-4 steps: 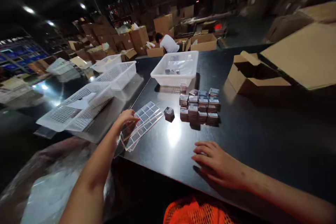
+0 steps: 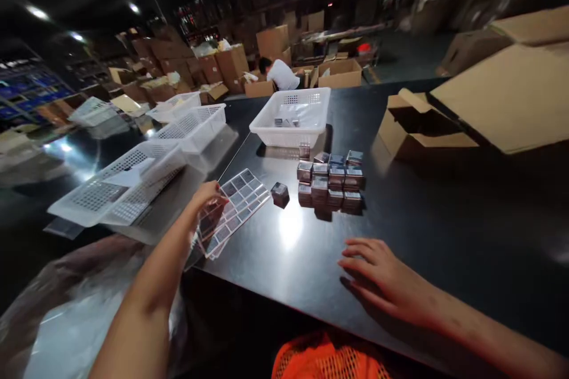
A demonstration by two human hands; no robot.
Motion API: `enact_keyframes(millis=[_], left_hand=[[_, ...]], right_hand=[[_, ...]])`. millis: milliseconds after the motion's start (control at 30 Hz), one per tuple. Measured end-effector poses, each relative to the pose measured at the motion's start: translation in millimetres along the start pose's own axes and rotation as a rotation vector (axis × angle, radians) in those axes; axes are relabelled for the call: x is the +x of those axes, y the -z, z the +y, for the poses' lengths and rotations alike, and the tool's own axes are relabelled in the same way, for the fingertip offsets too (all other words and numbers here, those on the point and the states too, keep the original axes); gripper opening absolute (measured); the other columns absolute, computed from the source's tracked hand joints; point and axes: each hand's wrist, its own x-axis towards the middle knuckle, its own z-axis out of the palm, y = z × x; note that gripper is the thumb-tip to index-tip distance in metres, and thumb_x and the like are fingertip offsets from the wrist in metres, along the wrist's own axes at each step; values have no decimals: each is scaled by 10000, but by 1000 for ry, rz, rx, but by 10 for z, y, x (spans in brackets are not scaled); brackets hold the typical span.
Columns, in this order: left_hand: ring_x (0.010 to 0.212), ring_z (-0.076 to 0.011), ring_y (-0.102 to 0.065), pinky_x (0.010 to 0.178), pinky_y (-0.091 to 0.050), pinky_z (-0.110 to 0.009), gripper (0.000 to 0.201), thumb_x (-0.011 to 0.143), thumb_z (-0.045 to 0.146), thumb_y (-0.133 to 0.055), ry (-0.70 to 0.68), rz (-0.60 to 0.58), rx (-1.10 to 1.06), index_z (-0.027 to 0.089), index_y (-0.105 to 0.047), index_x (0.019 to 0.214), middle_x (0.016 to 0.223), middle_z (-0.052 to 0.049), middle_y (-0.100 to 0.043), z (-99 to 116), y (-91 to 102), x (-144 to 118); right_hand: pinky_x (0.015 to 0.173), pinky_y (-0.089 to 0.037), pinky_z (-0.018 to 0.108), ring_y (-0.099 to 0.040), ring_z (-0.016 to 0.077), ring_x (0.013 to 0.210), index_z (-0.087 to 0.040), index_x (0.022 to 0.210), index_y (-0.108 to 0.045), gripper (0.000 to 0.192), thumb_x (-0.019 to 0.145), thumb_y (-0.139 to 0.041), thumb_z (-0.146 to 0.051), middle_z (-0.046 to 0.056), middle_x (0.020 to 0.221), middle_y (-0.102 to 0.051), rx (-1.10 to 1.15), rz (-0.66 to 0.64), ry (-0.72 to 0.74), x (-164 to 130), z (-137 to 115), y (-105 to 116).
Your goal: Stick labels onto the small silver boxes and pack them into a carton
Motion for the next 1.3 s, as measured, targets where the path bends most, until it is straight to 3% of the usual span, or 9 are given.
enact_keyframes(millis=[267, 333, 433, 600, 700, 800, 967, 1133, 1300], left_hand=[[656, -150, -576, 584, -437, -252, 351, 775, 504, -699, -82, 146, -351, 167, -647, 857, 754, 15, -626, 17, 484, -725], [711, -171, -631, 636, -491, -263, 472, 700, 579, -741, -159, 35, -436, 175, -688, 940, 847, -16, -699, 139, 641, -1016], [762, -173, -646, 677, -493, -247, 421, 703, 517, -823, -310, -306, -609, 165, -719, 909, 861, -56, -729, 510, 682, -1397], [664, -134, -587, 605, -437, -223, 314, 818, 460, -769, -515, -799, -516, 157, -683, 818, 748, -37, -683, 1241, 176, -1522], [705, -150, -604, 626, -457, -237, 293, 840, 449, -737, -594, -935, -407, 166, -670, 873, 791, -35, -681, 1618, -185, -1343], [701, -163, -606, 619, -456, -246, 313, 843, 462, -712, -694, -872, -229, 177, -674, 968, 797, -31, -689, 1958, -435, -1204], [645, -154, -556, 584, -408, -250, 404, 882, 539, -611, -866, -657, -169, 175, -707, 1027, 743, -19, -665, 2348, -748, -1294], [654, -146, -570, 607, -413, -244, 342, 868, 461, -627, -870, -641, -331, 182, -711, 1048, 742, -10, -685, 2403, -988, -1405], [699, -148, -605, 631, -424, -239, 286, 873, 438, -640, -851, -738, -388, 190, -737, 978, 779, -11, -727, 2327, -1052, -1392]], right_hand=[[982, -554, 481, -634, 275, 1200, -268, 1215, -639, 278, 941, -623, -222, 89, 1158, -705, 113, 235, -47, -126, 158, 100], [948, -578, 438, -664, 252, 1143, -268, 1184, -643, 253, 932, -640, -237, 82, 1136, -711, 212, 332, -139, -160, 163, 142], [823, -618, 366, -706, 220, 1010, -249, 1159, -652, 259, 917, -676, -340, 93, 1132, -716, 457, 400, -386, -201, 115, 208], [950, -588, 407, -715, 220, 1088, -249, 1127, -553, 515, 749, -849, -436, 93, 1194, -731, 1022, 524, -466, -209, 27, 218], [837, -600, 345, -736, 171, 888, -242, 1033, -525, 512, 693, -890, -356, 34, 980, -754, 1141, 580, -557, -211, 50, 167], [664, -572, 272, -680, 125, 677, -225, 999, -555, 445, 700, -863, -341, -26, 778, -695, 1183, 595, -708, -210, 110, 125], [689, -531, 257, -651, 115, 701, -175, 1006, -708, 347, 716, -832, -321, -6, 781, -695, 1128, 561, -761, -210, 193, 98], [660, -494, 260, -625, 126, 698, -158, 984, -782, 331, 740, -811, -380, 18, 788, -711, 1023, 504, -792, -227, 250, 70], [687, -492, 258, -639, 140, 744, -166, 889, -801, 212, 772, -810, -342, 38, 830, -735, 868, 386, -796, -245, 309, 83]])
